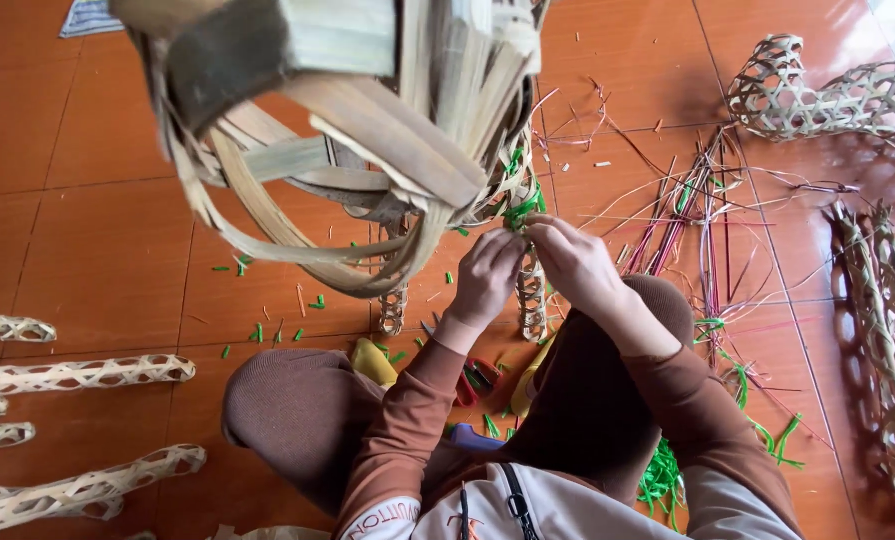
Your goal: Assembling a decorative bamboo structure by weaving strips and securing joints with plastic ties and scissors.
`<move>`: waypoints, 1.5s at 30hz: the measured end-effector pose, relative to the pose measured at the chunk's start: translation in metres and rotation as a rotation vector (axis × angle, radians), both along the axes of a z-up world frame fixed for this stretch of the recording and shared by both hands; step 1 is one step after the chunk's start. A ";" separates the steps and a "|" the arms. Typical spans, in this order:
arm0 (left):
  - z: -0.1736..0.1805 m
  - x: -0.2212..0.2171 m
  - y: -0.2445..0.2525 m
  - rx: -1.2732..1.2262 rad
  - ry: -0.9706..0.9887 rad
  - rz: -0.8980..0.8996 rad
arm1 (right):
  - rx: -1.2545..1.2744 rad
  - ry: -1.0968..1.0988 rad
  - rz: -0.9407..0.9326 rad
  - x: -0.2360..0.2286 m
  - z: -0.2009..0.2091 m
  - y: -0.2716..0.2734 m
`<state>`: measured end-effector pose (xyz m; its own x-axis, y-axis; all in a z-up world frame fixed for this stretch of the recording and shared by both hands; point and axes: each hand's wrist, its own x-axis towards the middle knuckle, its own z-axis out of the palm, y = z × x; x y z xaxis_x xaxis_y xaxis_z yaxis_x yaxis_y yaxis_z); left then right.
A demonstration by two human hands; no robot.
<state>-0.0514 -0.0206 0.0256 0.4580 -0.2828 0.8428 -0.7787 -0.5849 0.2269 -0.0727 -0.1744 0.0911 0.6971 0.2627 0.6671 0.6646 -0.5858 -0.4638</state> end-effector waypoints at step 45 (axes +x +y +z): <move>-0.044 0.008 0.007 0.040 0.008 0.035 | 0.007 -0.427 -0.246 0.027 -0.035 -0.007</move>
<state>-0.0433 -0.0140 -0.0185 0.4749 -0.2999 0.8274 -0.7559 -0.6204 0.2090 -0.0457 -0.1809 0.0564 0.4021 0.1191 0.9078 0.6383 -0.7473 -0.1847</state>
